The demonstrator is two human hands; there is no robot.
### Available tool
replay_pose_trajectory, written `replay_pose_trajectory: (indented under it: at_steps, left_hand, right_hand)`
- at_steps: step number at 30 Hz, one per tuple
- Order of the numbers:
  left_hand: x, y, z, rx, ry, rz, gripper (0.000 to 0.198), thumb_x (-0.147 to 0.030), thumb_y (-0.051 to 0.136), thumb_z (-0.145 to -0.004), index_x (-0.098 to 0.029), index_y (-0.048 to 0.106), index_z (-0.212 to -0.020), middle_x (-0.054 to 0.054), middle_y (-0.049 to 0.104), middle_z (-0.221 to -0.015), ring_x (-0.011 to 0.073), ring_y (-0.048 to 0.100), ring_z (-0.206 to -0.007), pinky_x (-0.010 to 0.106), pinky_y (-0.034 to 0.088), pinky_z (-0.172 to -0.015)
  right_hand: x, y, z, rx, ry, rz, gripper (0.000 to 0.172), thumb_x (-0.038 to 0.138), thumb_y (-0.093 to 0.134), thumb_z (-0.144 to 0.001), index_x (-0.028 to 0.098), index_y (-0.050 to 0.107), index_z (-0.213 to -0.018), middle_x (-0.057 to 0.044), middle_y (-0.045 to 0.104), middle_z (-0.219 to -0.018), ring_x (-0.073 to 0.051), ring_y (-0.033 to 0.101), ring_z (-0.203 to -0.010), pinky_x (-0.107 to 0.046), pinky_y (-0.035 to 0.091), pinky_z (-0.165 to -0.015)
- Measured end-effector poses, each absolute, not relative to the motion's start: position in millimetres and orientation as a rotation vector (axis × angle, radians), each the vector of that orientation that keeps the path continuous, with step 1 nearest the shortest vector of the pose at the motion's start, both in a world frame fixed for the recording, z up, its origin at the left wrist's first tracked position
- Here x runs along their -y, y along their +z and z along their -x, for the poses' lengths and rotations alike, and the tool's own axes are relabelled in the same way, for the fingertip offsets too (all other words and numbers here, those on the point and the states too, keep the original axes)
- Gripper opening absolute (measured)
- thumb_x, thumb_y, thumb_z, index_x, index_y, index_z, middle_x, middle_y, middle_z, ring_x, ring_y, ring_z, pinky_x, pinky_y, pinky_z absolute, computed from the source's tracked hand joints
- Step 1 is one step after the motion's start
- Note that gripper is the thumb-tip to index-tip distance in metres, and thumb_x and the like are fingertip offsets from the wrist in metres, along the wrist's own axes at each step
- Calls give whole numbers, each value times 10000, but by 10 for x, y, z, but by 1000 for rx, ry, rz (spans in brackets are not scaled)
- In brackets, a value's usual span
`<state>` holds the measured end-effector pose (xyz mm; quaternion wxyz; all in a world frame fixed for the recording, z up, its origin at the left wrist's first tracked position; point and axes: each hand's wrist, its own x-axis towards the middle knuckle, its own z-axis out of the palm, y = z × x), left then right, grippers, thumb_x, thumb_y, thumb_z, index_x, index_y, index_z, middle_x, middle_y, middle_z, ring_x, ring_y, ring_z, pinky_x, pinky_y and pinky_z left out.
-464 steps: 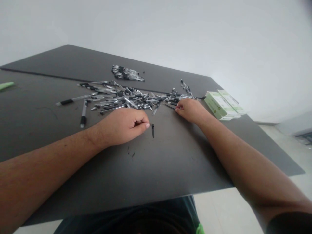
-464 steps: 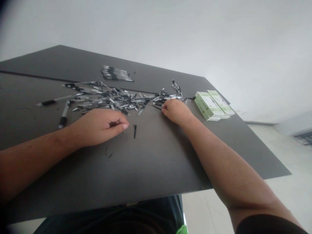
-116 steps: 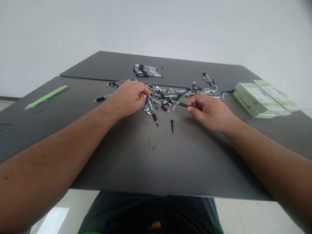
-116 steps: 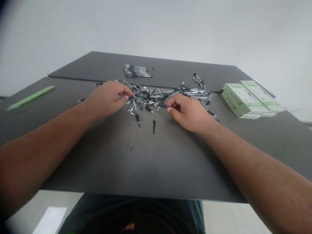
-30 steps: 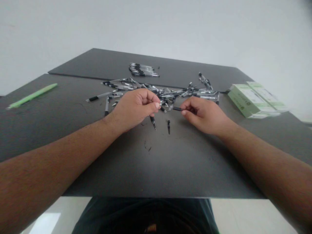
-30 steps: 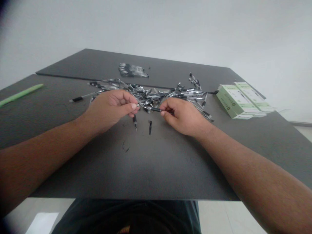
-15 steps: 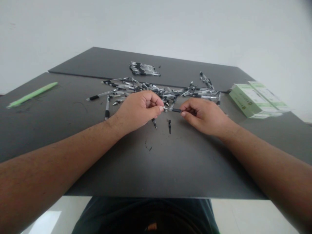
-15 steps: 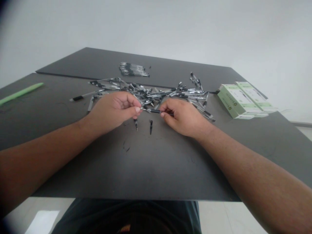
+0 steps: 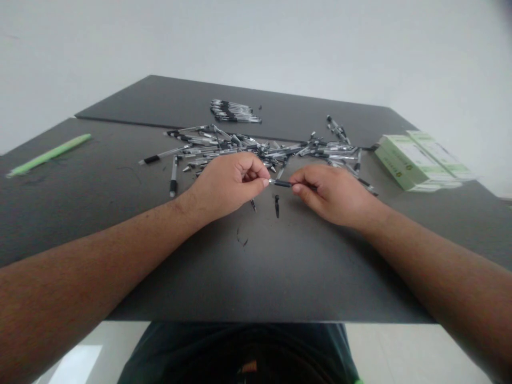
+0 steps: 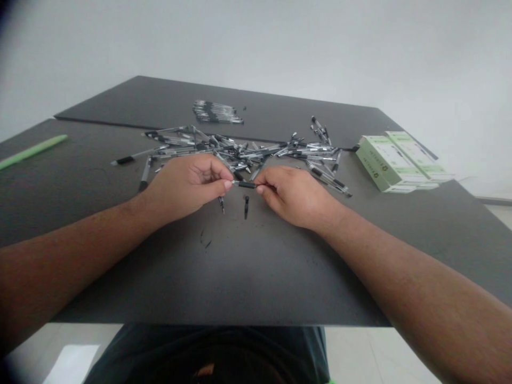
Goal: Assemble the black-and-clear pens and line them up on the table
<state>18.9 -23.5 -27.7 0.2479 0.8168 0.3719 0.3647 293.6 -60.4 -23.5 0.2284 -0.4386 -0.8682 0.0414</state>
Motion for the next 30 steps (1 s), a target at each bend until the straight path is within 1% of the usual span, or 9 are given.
replay_pose_trajectory:
  at_steps: [4,7,10,12,16,22,24,27,30]
  left_hand:
    - [234,-279,-189,-993,997,-2245,64,-248,763,-916,-215,817,-914,-15,796,-790,143,705,-694,270,529,-679]
    - [238,-277,-187,-1013,970,-2258,67,-251,758,-924,-221,818,-923,-13,796,-794,149,706,-697,275,534,-686]
    - [238,-278,-182,-1020,975,-2268,69,-251,757,-928,-223,820,-927,-12,798,-800,151,709,-706,275,535,-689]
    - [236,-281,-179,-1019,984,-2270,64,-252,761,-926,-224,818,-926,-12,799,-803,150,711,-708,273,534,-687]
    - [244,-273,-176,-1020,989,-2265,62,-260,762,-925,-226,813,-927,-15,797,-806,151,708,-709,279,542,-704]
    - [274,-246,-184,-1032,968,-2251,81,-276,748,-932,-230,813,-937,-4,804,-836,166,720,-746,295,569,-746]
    - [277,-247,-186,-1019,984,-2249,78,-276,744,-930,-230,807,-932,-3,809,-846,167,726,-755,299,579,-760]
    - [277,-254,-186,-1006,989,-2254,69,-266,736,-919,-234,797,-920,-5,816,-851,167,734,-757,298,581,-754]
    - [277,-256,-182,-1002,970,-2263,72,-269,730,-916,-238,794,-919,-7,816,-846,169,737,-760,297,578,-744]
  right_hand:
    - [609,-227,-2921,2409,157,1204,258,293,553,-1087,225,802,-1089,-78,844,-976,-253,755,-894,-354,514,-810]
    - [618,-217,-2912,2352,216,1244,142,315,671,-1016,224,769,-1064,-53,817,-926,-231,727,-821,-338,499,-765]
    - [618,-208,-2912,2320,222,1260,101,297,749,-939,227,745,-1011,-35,794,-898,-213,698,-779,-328,481,-740]
    - [613,-202,-2914,2343,208,1235,81,291,700,-976,228,748,-991,-42,791,-890,-219,704,-798,-333,478,-750]
    - [611,-195,-2914,2402,203,1167,277,352,551,-1095,225,773,-991,-78,811,-909,-245,725,-851,-355,485,-785]
    - [626,-194,-2916,2316,251,1273,99,328,721,-977,240,757,-1006,-39,795,-884,-222,680,-776,-339,471,-738]
    - [624,-192,-2916,2344,245,1255,126,335,679,-1017,241,759,-997,-50,798,-890,-230,688,-801,-345,477,-757]
    - [621,-188,-2918,2403,255,1197,262,368,573,-1095,238,769,-979,-72,807,-903,-245,704,-839,-359,488,-787]
    - [621,-189,-2924,2355,275,1231,173,370,654,-1049,242,761,-1005,-49,797,-883,-229,686,-788,-345,475,-749]
